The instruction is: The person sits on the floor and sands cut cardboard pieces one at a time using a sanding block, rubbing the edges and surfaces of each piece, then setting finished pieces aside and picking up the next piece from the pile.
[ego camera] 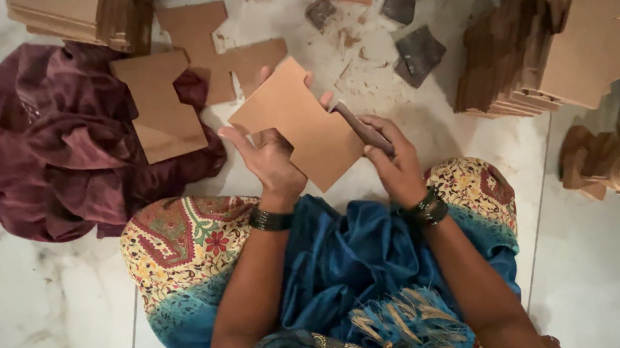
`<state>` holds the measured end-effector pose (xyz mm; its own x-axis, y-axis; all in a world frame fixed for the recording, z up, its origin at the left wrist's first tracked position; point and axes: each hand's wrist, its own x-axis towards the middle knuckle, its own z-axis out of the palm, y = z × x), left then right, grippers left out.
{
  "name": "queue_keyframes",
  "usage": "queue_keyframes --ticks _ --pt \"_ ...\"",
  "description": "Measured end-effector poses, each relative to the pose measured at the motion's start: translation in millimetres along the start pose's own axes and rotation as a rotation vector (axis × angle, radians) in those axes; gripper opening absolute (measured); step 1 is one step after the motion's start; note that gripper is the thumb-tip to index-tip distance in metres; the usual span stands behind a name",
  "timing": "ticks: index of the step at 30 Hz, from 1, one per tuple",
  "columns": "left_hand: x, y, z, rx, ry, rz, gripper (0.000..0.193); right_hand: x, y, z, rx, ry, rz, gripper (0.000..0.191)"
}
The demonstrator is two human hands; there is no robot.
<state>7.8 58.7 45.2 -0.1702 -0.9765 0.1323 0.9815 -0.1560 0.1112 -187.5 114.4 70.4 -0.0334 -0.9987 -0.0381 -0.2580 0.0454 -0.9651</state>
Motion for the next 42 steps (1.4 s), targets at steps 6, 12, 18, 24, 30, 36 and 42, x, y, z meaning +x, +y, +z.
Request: queue_keyframes --ticks 6,12,18,24,30,36,42 --pt "5 -11 -25 0.523 0.478 0.065 0.059 -4 3 -1 0.547 -0.051 0.353 0.055" --pt "5 -20 -29 0.893 0.444 -0.055 0.065 -15 -6 39 0.327 -0.178 0.068 0.056" --pt "3 -16 -7 0.372 0.342 -0.318 0.089 -45 -29 57 -0.277 -0.240 -0.333 0.057" --pt "-16 -36 26 0.141 0.019 -0.282 0.082 -27 -41 32 -0.527 0.002 -0.480 0.050" --pt "-9 -73 42 0.325 0.097 -0.489 0.052 -31 -45 -42 -0.386 0.242 -0.315 0.056" --pt "25 -136 73 1.142 0.056 -0.353 0.041 -56 -50 -122 0.092 0.451 -0.016 0.047" --pt "91 -213 124 1.312 -0.206 -0.102 0.065 -27 -29 -209 -0.202 0.668 -0.308 0.024"
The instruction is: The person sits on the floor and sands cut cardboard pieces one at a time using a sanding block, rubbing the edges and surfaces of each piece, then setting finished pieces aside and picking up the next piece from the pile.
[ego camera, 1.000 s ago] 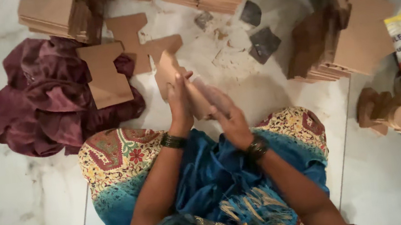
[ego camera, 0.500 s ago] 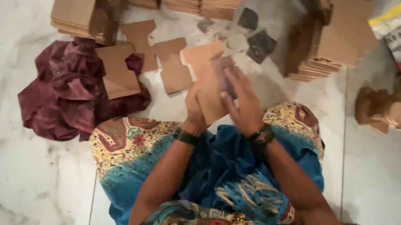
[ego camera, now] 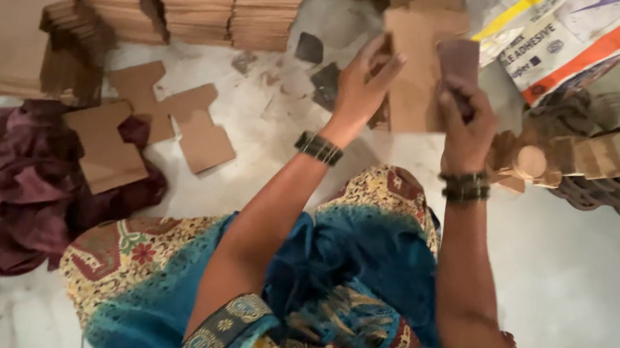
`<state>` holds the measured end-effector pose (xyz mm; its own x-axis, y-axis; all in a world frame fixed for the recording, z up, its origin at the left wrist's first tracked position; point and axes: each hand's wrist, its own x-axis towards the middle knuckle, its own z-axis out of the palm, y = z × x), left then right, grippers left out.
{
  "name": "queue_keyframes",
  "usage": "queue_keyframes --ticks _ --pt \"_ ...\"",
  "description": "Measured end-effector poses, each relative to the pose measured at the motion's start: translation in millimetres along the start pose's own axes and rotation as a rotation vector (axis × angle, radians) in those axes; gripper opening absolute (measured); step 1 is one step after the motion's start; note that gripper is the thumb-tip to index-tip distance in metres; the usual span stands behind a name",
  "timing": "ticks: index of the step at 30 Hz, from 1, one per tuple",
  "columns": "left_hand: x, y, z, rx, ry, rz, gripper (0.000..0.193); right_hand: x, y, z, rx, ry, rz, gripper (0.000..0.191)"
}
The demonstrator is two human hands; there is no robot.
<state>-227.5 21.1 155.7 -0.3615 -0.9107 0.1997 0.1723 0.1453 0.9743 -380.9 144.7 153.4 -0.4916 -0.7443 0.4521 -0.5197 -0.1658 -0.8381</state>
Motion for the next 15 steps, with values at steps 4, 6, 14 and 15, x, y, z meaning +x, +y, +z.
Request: queue_keyframes --ticks 4,6,14,15 --pt "24 8 19 -0.173 -0.160 -0.057 0.089 54 37 -8 -0.123 0.046 -0.050 0.021" --pt "21 6 13 -0.198 -0.203 -0.035 0.089 67 41 -12 -0.166 -0.022 -0.041 0.019" --pt "-39 -17 -117 0.330 -0.073 -0.145 0.053 54 9 4 -0.280 -0.097 -0.307 0.024" --pt "-46 -22 -137 0.399 -0.036 -0.155 0.053 51 1 17 -0.233 -0.148 -0.271 0.022"
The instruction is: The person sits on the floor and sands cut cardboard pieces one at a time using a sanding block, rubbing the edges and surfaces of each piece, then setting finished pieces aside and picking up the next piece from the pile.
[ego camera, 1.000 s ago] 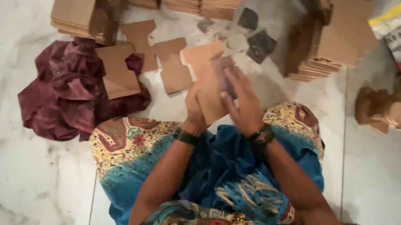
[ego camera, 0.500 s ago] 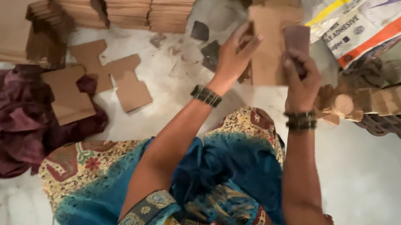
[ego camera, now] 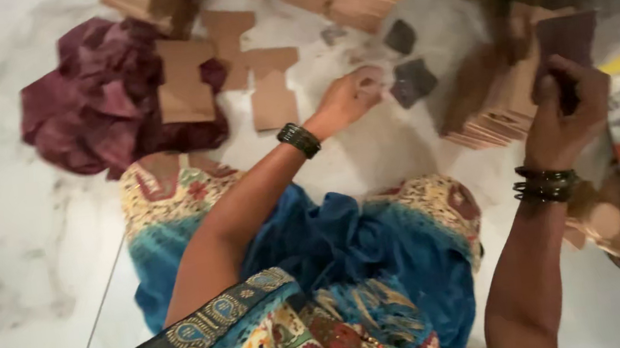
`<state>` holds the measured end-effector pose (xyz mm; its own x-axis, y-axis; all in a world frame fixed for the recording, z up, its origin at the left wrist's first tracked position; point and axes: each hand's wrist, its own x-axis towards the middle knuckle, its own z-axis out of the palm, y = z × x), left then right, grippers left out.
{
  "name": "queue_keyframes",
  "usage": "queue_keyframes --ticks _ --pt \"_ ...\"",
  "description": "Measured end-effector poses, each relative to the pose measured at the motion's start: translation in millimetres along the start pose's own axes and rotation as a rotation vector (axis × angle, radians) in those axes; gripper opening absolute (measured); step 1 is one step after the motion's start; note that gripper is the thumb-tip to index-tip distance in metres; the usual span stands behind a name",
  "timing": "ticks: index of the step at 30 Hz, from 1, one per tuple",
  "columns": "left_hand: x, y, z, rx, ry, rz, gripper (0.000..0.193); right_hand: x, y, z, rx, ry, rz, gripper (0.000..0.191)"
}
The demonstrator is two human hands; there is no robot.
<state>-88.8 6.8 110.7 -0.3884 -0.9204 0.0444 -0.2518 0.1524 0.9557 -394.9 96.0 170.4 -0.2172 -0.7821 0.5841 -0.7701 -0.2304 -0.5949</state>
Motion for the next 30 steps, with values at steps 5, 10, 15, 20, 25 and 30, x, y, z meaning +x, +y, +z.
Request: queue_keyframes --ticks 5,10,15,20,25,30 --pt "-29 -56 -58 0.521 0.275 0.008 0.068 -17 -47 80 0.502 -0.246 0.110 0.049" --pt "-48 -89 -78 0.779 0.199 -0.182 0.121 -60 -59 145 0.711 -0.350 0.356 0.061" --pt "-34 -100 -69 0.866 0.115 -0.228 0.141 -99 -51 194 0.794 -0.383 0.591 0.064" --pt "-20 -102 -76 0.830 0.091 -0.252 0.144 -109 -29 221 0.827 -0.431 0.821 0.067" --pt "-10 -107 -80 0.181 0.354 -0.201 0.129 -110 -18 237 0.899 -0.483 0.889 0.062" --pt "-7 -131 -68 -0.370 0.318 -0.291 0.107 -112 -11 239 0.960 -0.536 0.995 0.063"
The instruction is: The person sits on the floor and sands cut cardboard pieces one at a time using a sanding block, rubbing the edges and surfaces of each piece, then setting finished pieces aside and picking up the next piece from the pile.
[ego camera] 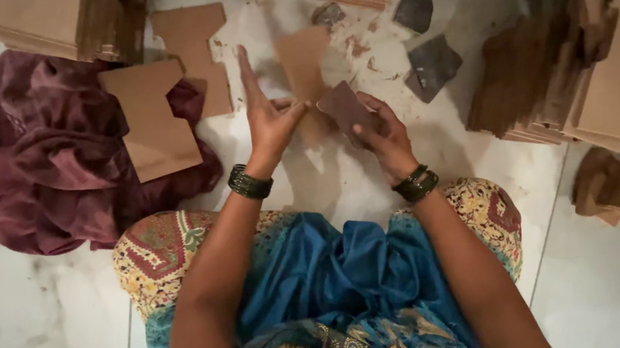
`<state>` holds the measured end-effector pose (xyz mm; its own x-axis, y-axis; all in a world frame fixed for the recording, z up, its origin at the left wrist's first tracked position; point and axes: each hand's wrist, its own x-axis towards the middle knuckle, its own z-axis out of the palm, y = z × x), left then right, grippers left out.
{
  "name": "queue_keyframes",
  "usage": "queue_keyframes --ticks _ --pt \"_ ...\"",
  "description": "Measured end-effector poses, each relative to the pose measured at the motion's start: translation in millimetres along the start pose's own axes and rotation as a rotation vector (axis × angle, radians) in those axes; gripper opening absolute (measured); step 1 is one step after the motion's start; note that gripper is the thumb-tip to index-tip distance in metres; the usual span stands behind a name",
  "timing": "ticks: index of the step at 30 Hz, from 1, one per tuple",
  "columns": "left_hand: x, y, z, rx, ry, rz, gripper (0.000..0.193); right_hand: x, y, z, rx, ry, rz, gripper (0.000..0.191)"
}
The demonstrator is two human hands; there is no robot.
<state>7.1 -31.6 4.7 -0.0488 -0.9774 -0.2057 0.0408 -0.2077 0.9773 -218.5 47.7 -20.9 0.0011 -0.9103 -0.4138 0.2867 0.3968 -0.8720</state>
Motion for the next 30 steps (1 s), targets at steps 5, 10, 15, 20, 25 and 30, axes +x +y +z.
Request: queue_keyframes --ticks 5,10,15,20,25,30 --pt "4 -20 10 -0.269 -0.404 -0.177 0.085 -2 -1 -1 -0.287 0.011 -0.192 0.055" --pt "-11 -30 18 -0.752 -0.522 -0.410 0.092 -14 -7 7 -0.776 0.162 -0.578 0.057" --pt "-19 -30 31 -0.782 -0.534 -0.490 0.078 -21 -26 14 -0.917 0.316 -0.687 0.045" --pt "-28 -29 33 -0.903 -0.584 -0.321 0.095 -38 -26 44 -1.094 0.172 -0.752 0.042" --pt "-32 -35 33 -1.012 -0.690 -0.387 0.102 -30 -38 34 -1.250 0.154 -0.872 0.040" --pt "-47 -34 43 -0.914 -0.779 -0.366 0.098 -26 -46 23 -1.147 0.306 -0.801 0.038"
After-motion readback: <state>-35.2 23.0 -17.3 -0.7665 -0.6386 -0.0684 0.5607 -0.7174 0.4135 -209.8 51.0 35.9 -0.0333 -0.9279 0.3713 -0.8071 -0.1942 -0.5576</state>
